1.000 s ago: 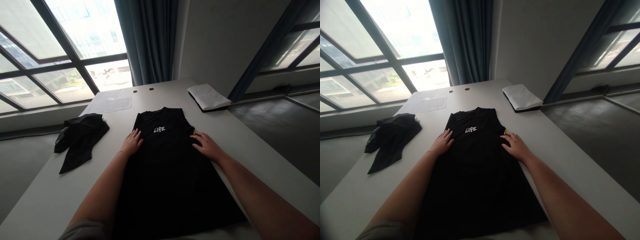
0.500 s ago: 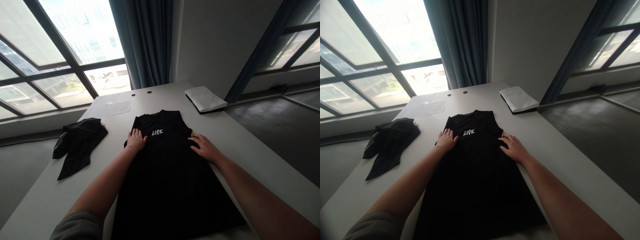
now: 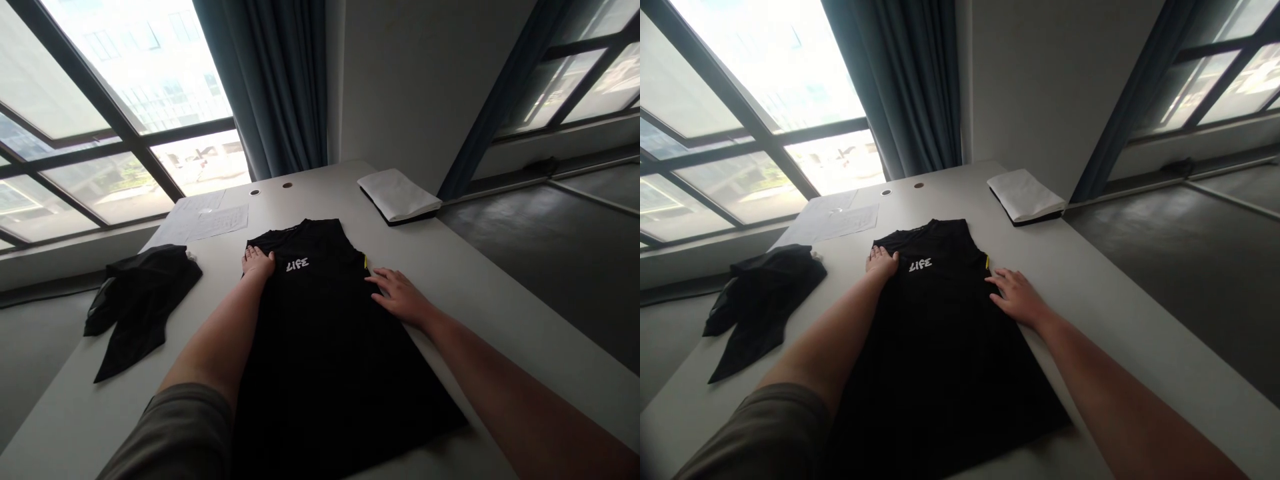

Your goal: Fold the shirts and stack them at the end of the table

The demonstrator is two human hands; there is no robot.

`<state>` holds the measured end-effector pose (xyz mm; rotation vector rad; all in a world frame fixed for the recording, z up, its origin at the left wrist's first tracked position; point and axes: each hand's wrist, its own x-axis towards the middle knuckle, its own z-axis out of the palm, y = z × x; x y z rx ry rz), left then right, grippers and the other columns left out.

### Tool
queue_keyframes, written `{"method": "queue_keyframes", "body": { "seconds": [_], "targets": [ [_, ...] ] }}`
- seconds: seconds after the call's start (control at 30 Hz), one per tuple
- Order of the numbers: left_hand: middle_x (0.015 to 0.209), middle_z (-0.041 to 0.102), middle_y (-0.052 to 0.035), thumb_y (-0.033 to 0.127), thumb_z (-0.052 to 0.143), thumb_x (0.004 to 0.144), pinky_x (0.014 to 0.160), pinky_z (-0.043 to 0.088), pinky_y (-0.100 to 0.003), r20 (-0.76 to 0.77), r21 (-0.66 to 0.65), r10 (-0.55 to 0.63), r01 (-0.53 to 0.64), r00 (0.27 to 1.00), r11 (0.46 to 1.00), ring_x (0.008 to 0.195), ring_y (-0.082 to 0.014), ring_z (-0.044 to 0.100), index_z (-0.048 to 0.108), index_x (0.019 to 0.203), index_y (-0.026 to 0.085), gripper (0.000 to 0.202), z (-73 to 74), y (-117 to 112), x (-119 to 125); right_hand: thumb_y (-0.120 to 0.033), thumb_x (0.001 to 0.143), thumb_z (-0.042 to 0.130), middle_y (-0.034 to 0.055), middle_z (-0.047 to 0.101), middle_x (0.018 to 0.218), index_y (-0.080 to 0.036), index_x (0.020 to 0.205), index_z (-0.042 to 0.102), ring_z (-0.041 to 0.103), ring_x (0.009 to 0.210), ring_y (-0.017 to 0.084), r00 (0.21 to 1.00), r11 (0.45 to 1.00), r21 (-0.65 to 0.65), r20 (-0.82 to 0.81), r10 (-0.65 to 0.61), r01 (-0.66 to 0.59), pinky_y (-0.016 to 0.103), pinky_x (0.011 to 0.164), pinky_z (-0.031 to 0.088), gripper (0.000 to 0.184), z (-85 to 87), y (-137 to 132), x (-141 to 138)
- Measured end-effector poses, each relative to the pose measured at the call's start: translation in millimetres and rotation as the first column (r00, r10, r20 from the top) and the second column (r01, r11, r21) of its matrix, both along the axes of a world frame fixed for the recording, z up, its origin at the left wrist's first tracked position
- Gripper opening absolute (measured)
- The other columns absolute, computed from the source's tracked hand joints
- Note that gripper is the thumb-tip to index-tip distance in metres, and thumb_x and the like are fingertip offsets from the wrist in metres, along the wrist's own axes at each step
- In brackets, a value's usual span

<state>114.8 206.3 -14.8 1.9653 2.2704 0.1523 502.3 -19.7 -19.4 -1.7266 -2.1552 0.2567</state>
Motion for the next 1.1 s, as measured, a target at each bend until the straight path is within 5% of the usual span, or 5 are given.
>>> {"method": "queue_keyframes", "body": {
  "seconds": [0.3, 0.5, 0.67, 0.9, 1.1],
  "targets": [
    [0.175, 0.016, -0.0126, 0.058, 0.024, 0.099, 0.131, 0.016, -0.058, 0.053, 0.022, 0.073, -0.074, 0.996, 0.997, 0.163, -0.0297, 0.012, 0.027, 0.165, 0.013, 0.081, 1.4, 4, -18, -0.040, 0.098, 0.051, 0.0111, 0.046, 0.162, -0.026, 0.149, 0.059, 0.040, 0.150, 0.036, 0.996, 1.000, -0.031, 0.090, -0.001, 0.004, 0.065, 0.123, 0.030, 0.053, -0.4, -3, -8],
    [0.170, 0.034, -0.0112, 0.058, 0.029, 0.098, 0.122, 0.032, -0.059, 0.034, 0.074, 0.089, -0.091, 0.995, 0.993, 0.153, -0.0361, 0.033, 0.042, 0.161, 0.025, 0.072, 11.4, 16, -36, -0.040, 0.099, 0.049, 0.0080, 0.043, 0.164, -0.028, 0.152, 0.055, 0.038, 0.152, 0.035, 0.992, 0.998, -0.056, 0.124, 0.009, -0.002, 0.067, 0.123, 0.029, 0.054, 1.2, -4, -12],
    [0.170, 0.031, -0.0106, 0.058, 0.028, 0.099, 0.123, 0.032, -0.059, -0.011, 0.047, 0.100, -0.099, 0.995, 0.994, 0.153, -0.0358, 0.031, 0.038, 0.163, 0.027, 0.072, 11.3, 20, -38, -0.039, 0.101, 0.048, 0.0072, 0.036, 0.168, -0.028, 0.156, 0.050, 0.032, 0.156, 0.035, 0.986, 0.997, -0.070, 0.169, -0.012, 0.024, 0.066, 0.124, 0.027, 0.056, 5.2, -6, -14],
    [0.174, 0.023, -0.0126, 0.049, 0.021, 0.104, 0.131, 0.014, -0.058, -0.025, 0.180, -0.107, 0.110, 0.994, 0.978, 0.161, -0.0297, 0.018, 0.039, 0.161, 0.016, 0.068, 4.9, 14, -37, -0.033, 0.106, 0.047, 0.0028, 0.021, 0.174, -0.026, 0.157, 0.050, 0.012, 0.162, 0.029, 0.950, 0.946, 0.099, 0.068, 0.304, -0.310, 0.055, 0.131, 0.019, 0.052, 37.9, -31, -53],
    [0.175, 0.014, -0.0136, 0.056, 0.026, 0.102, 0.131, 0.016, -0.056, 0.004, 0.016, -0.104, 0.104, 0.995, 0.994, 0.163, -0.0288, 0.012, 0.028, 0.165, 0.013, 0.077, 1.6, 26, -40, -0.044, 0.102, 0.060, 0.0093, 0.023, 0.172, -0.030, 0.161, 0.044, 0.024, 0.159, 0.033, 0.899, 0.891, -0.185, 0.068, 0.432, -0.414, 0.058, 0.129, 0.024, 0.063, 26.1, -33, -72]
  ]
}}
